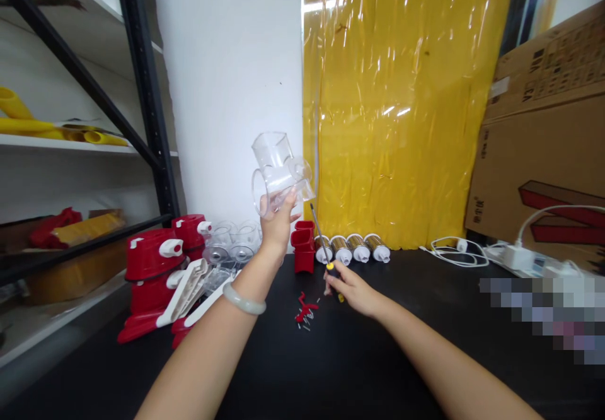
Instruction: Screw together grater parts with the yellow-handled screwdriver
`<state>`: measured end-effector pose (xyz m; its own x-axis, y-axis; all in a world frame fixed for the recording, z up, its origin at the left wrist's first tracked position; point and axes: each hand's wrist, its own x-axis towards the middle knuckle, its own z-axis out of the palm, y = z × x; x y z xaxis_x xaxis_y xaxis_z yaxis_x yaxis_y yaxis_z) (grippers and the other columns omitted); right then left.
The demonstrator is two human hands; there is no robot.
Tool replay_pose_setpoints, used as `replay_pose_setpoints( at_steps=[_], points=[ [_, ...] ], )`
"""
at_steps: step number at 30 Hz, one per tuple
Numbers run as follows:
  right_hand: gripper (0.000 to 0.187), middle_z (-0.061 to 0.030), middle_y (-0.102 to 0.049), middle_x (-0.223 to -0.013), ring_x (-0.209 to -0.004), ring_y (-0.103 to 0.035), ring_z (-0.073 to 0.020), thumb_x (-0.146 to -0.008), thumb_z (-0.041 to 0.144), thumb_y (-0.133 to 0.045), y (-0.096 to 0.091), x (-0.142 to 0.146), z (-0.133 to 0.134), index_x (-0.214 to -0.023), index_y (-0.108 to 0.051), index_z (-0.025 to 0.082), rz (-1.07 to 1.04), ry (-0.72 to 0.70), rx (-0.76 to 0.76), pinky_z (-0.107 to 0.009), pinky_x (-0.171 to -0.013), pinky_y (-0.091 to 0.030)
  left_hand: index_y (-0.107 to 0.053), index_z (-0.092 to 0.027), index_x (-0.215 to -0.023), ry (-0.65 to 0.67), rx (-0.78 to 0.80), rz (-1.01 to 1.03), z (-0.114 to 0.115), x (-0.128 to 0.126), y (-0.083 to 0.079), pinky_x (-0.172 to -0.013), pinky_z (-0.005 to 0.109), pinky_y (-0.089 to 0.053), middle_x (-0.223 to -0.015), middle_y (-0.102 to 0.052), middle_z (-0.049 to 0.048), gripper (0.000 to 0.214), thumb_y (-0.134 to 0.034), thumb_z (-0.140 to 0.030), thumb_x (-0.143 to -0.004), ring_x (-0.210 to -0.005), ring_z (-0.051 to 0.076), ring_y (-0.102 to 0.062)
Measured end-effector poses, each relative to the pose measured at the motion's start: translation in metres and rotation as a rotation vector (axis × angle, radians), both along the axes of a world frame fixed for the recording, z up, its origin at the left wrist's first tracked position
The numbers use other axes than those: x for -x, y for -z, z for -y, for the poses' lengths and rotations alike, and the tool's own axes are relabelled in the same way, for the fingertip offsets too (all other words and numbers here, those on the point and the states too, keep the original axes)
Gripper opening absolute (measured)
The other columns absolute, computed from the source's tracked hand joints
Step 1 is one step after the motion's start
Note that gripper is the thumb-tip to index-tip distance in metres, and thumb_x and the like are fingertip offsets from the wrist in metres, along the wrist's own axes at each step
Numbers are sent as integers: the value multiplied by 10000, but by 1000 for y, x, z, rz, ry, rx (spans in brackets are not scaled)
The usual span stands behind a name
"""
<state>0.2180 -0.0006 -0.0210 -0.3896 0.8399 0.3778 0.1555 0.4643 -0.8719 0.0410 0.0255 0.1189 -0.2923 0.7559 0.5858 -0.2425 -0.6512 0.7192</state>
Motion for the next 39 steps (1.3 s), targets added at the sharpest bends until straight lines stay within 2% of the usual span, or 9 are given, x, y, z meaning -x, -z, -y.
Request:
replay_pose_setpoints(
  at_steps=[2, 5, 8, 11, 14, 17, 26, 33, 39],
  points=[
    [468, 11, -583, -692, -686, -600, -169, -846, 707, -515, -5, -5, -4, -824, -478, 241, -75, 101, -54, -374, -758, -517, -518, -217, -952, 10, 6, 19, -2, 4, 5, -688, 314, -593, -1027, -676, 55, 478, -753, -534, -683, -874, 182, -699],
    [472, 39, -531, -636, -573, -555, -148, -818, 711, -545, -17, -8, -10, -809, -430, 254, -325, 289, -83, -331, -605, -507, -554, -205, -914, 11, -38, 14, -3, 5, 25, -748, 309, -578, -978, -700, 46, 481, -824, -465, -612, -906, 183, -698],
    [480, 14, -592, -726, -677, -627, -176, -725, 626, -706, -29, 0, -13, -869, -454, 244, -629, 435, -63, -251, -463, -422, -569, -199, -892, 76, 20, 36, 1, 0, 52, -805, 329, -568, -988, -726, 59, 478, -846, -442, -587, -936, 193, -704],
    [609, -68, -671, -979, -878, -695, -234, -628, 575, -796, -32, 16, -12, -1048, -537, 218, -765, 385, 57, -215, -441, -411, -582, -195, -912, 168, 123, -2, 6, -6, 77, -841, 350, -562, -1039, -735, 75, 475, -850, -426, -594, -972, 205, -708],
    [696, -110, -653, -1159, -931, -699, -230, -640, 541, -805, -26, 29, -7, -1199, -562, 208, -765, 274, 163, -199, -459, -433, -596, -188, -963, 171, 169, -26, 7, -9, 94, -892, 380, -551, -1078, -732, 89, 464, -830, -425, -640, -1013, 214, -704],
    [710, -110, -635, -1257, -995, -671, -221, -685, 510, -788, -19, 36, -3, -1293, -564, 218, -768, 238, 190, -193, -479, -458, -602, -175, -990, 158, 124, -73, 9, -7, 105, -946, 406, -534, -1082, -734, 103, 452, -826, -397, -666, -1024, 217, -703],
    [702, -87, -623, -1326, -1111, -644, -255, -729, 525, -759, -2, 46, -1, -1362, -550, 303, -800, 146, 251, -184, -493, -452, -559, -182, -954, 156, 160, -88, 10, -10, 119, -920, 401, -552, -1066, -728, 97, 444, -804, -440, -689, -1013, 218, -710],
    [665, -90, -585, -1380, -1213, -588, -265, -754, 510, -751, -4, 44, 6, -1350, -545, 300, -841, 90, 274, -180, -513, -463, -555, -186, -986, -15, 8, -182, 18, -2, 115, -905, 384, -549, -1039, -733, 100, 444, -803, -414, -698, -984, 223, -713],
    [611, -59, -591, -1363, -1138, -615, -234, -750, 507, -757, -7, 44, 9, -1299, -572, 313, -850, 68, 310, -174, -507, -457, -537, -188, -970, 85, 81, -140, 17, -8, 117, -900, 398, -552, -1022, -741, 104, 449, -805, -419, -694, -954, 223, -721]
  ],
)
